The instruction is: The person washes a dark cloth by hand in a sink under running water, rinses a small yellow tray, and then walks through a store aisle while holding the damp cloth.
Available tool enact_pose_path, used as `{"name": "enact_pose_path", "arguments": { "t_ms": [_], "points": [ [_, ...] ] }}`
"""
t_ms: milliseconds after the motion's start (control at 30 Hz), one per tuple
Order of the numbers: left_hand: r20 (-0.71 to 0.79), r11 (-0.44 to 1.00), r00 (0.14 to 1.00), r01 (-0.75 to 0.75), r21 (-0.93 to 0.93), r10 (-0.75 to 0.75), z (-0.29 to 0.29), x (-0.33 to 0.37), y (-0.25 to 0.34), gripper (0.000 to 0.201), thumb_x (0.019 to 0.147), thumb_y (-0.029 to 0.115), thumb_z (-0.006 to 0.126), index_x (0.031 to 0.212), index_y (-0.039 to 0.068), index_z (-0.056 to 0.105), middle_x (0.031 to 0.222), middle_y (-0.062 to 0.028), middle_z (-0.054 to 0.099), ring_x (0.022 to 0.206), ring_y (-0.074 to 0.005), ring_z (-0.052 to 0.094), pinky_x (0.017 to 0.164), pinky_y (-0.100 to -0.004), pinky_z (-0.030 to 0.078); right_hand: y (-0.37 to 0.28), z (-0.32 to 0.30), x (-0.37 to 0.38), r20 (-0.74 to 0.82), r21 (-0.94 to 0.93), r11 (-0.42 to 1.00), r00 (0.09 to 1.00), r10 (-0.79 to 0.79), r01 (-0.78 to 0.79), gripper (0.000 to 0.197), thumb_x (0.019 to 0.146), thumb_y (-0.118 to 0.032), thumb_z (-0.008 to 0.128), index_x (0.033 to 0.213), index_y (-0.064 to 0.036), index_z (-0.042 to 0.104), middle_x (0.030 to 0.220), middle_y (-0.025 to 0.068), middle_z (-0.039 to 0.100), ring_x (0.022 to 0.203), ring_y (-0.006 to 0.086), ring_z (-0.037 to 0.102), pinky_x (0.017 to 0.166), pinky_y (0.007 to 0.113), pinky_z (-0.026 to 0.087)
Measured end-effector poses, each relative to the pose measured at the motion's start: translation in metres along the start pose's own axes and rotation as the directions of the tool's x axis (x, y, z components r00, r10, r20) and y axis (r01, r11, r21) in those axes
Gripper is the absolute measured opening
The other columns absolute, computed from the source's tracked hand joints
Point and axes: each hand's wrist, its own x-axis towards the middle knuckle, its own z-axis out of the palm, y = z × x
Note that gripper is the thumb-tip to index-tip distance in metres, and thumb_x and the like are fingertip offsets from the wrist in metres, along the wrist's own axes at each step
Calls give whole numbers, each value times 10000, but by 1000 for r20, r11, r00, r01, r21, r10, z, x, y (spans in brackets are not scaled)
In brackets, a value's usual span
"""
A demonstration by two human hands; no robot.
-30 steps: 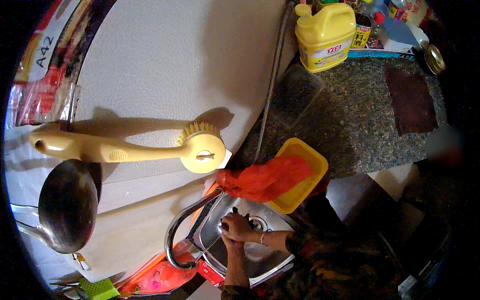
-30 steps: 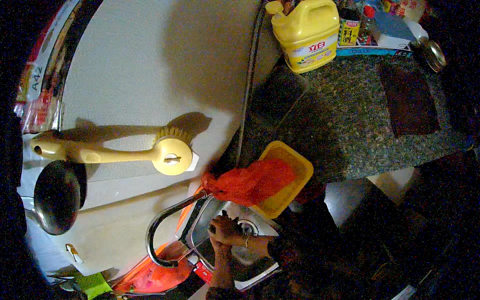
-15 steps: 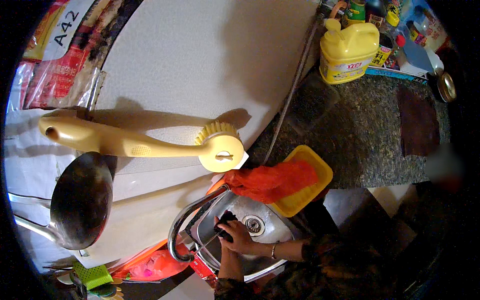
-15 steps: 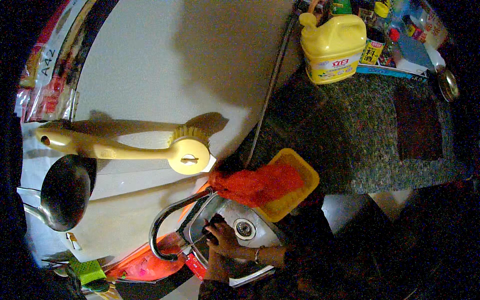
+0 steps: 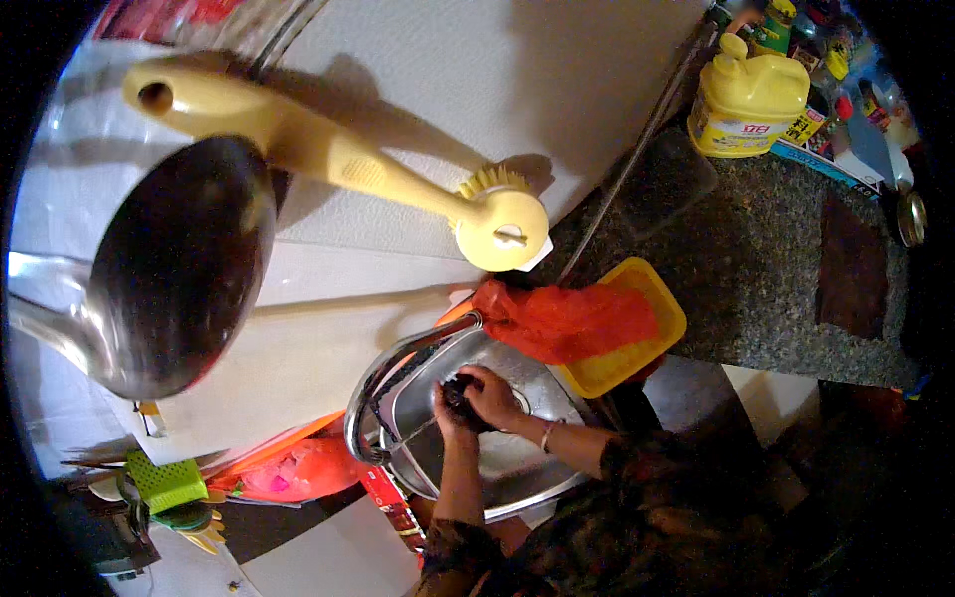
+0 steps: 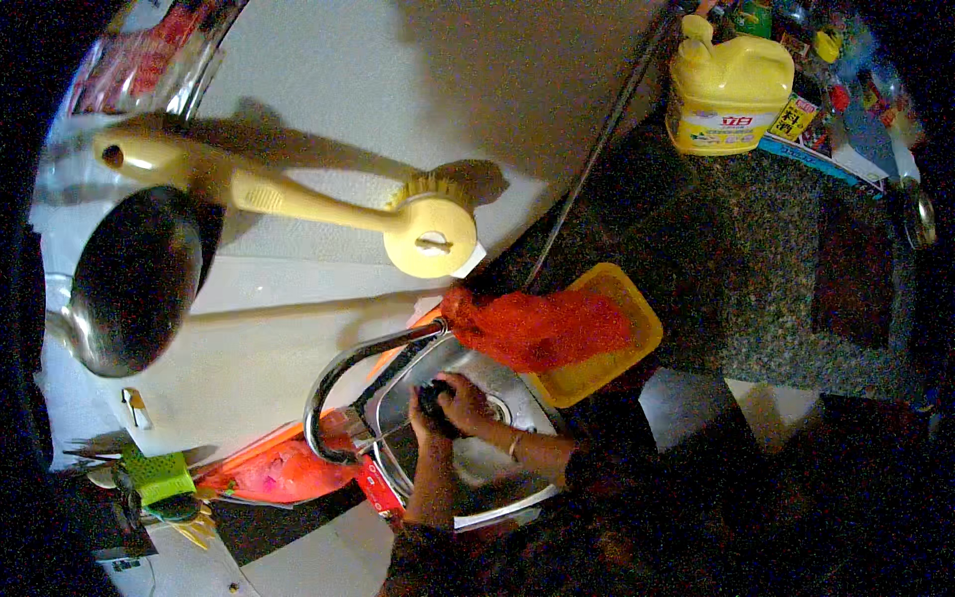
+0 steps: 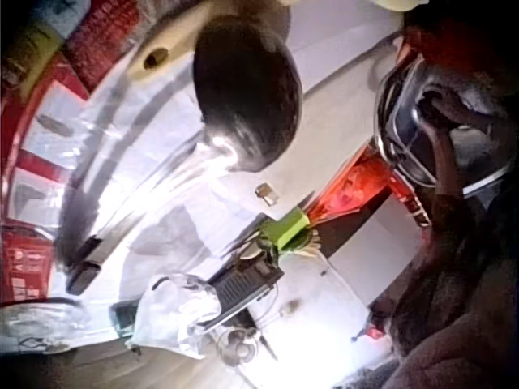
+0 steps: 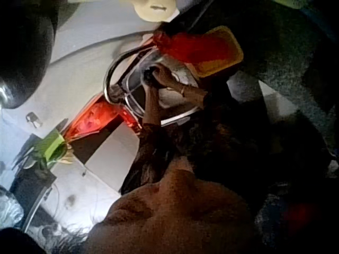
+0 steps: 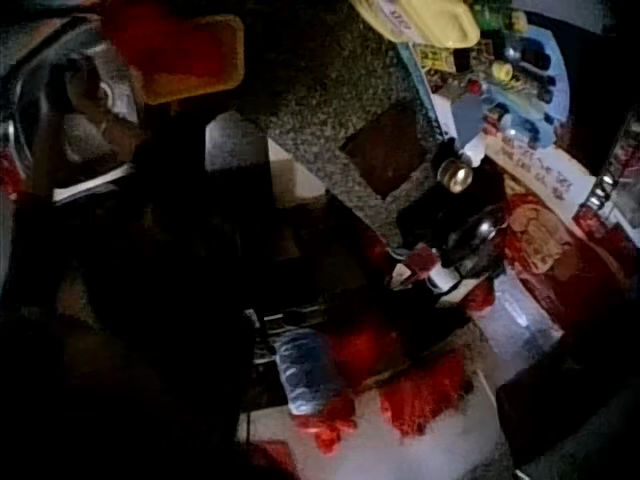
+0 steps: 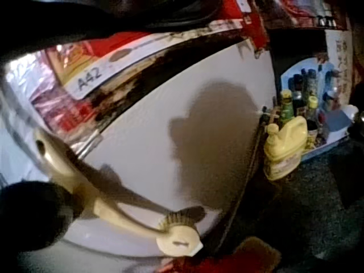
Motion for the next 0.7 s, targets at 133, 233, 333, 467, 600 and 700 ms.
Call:
{"name": "enact_pose_path", "arguments": {
  "t_ms": [133, 233, 333, 467, 600, 700],
  "points": [
    [-2, 998, 998, 63, -31, -63, -5, -10, 1, 480, 902, 487, 451, 1121, 71, 546, 1108, -113, 601, 1004, -289, 578, 894, -432, 461, -36, 4, -42, 104, -240, 873, 906, -411, 424, 315, 753, -294, 652, 1028, -140, 648, 1135, 132, 532, 1110, 364, 456, 932, 508, 359],
    [-59, 996, 996, 70, -47, -73, -1, -12, -1, 475, 909, 481, 435, 1126, 73, 543, 1114, -111, 598, 1010, -291, 574, 907, -429, 452, -40, 8, -36, 102, -231, 868, 899, -427, 439, 253, 751, -306, 653, 930, -126, 652, 1128, 126, 536, 1094, 351, 466, 894, 491, 378],
    [-50, 995, 996, 68, -67, -71, 4, -5, 5, 471, 916, 476, 419, 1131, 74, 541, 1120, -110, 594, 1016, -293, 570, 920, -426, 443, -34, 15, -17, 94, -249, 849, 884, -458, 466, 229, 715, -286, 669, 805, -86, 602, 1008, 130, 554, 967, 342, 504, 848, 494, 393],
    [-34, 991, 994, 102, -90, -105, 9, -4, 7, 466, 925, 468, 398, 1137, 76, 537, 1128, -108, 590, 1025, -295, 564, 937, -422, 431, -24, 17, 4, 177, -272, 840, 882, -436, 470, 208, 771, -260, 613, 756, -62, 548, 834, 124, 555, 812, 326, 532, 691, 458, 441],
    [40, 972, 987, 158, -174, -153, 11, -7, 5, 463, 934, 460, 376, 1143, 79, 533, 1136, -105, 585, 1033, -297, 559, 954, -419, 419, -15, 21, 17, 234, -343, 825, 891, -388, 449, 226, 823, -263, 572, 755, -50, 544, 806, 154, 563, 782, 342, 557, 681, 456, 465],
    [-114, 999, 993, 35, -5, -35, 10, -8, 7, 253, 955, 259, 410, 1063, 64, 530, 1070, -116, 549, 948, -200, 536, 835, -330, 452, -6, 30, 23, 166, -403, 814, 908, -385, 419, 208, 840, -256, 554, 760, -64, 545, 811, 130, 579, 783, 338, 577, 664, 435, 473]
  ]
}}
